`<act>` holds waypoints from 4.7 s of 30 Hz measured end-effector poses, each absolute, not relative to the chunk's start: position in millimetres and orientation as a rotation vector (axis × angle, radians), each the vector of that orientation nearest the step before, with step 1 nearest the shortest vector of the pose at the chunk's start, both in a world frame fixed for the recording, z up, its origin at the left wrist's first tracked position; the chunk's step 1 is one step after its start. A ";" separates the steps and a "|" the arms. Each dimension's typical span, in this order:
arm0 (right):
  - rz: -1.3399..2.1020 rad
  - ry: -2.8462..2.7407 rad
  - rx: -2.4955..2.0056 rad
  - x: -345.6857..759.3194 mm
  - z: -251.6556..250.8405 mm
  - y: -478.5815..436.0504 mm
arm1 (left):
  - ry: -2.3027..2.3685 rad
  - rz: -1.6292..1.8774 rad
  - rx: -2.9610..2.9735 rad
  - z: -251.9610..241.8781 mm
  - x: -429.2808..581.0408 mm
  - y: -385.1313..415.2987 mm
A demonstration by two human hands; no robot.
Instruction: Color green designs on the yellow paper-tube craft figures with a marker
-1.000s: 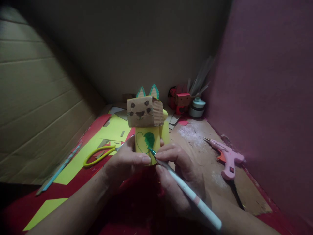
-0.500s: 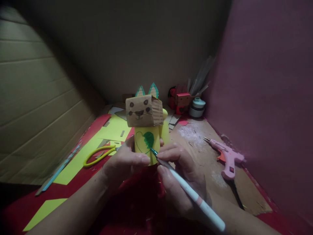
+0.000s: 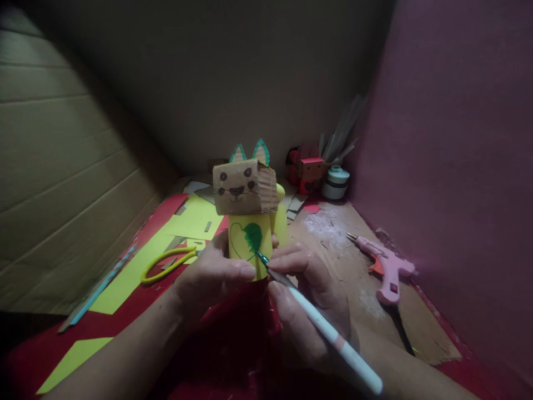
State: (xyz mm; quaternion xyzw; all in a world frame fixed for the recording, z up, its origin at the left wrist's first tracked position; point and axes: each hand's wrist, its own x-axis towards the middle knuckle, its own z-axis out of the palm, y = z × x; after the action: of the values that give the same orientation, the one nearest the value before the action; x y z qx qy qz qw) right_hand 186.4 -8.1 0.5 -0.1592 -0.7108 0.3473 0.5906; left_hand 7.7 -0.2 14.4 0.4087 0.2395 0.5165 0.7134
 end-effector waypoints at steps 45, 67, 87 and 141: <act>0.814 -1.702 -0.329 189.1 0.5 -6.8 | 0.497 1.148 0.865 9.1 5.7 1.7; 0.787 -1.668 -0.385 185.2 3.0 -9.3 | 0.430 1.130 0.935 11.8 7.1 1.2; 0.746 -1.702 -0.373 185.3 3.2 -9.2 | 0.488 1.145 0.914 12.3 8.0 0.2; 0.841 -1.690 -0.374 189.9 -0.4 -8.5 | 0.523 1.193 0.912 11.3 8.0 -1.1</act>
State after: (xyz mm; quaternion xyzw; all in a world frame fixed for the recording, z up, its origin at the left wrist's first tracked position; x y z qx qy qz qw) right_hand 189.9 -8.5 -0.4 -0.1595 -0.7205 0.3586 0.5717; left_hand 8.0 -1.1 11.3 0.4096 0.2348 0.5355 0.7003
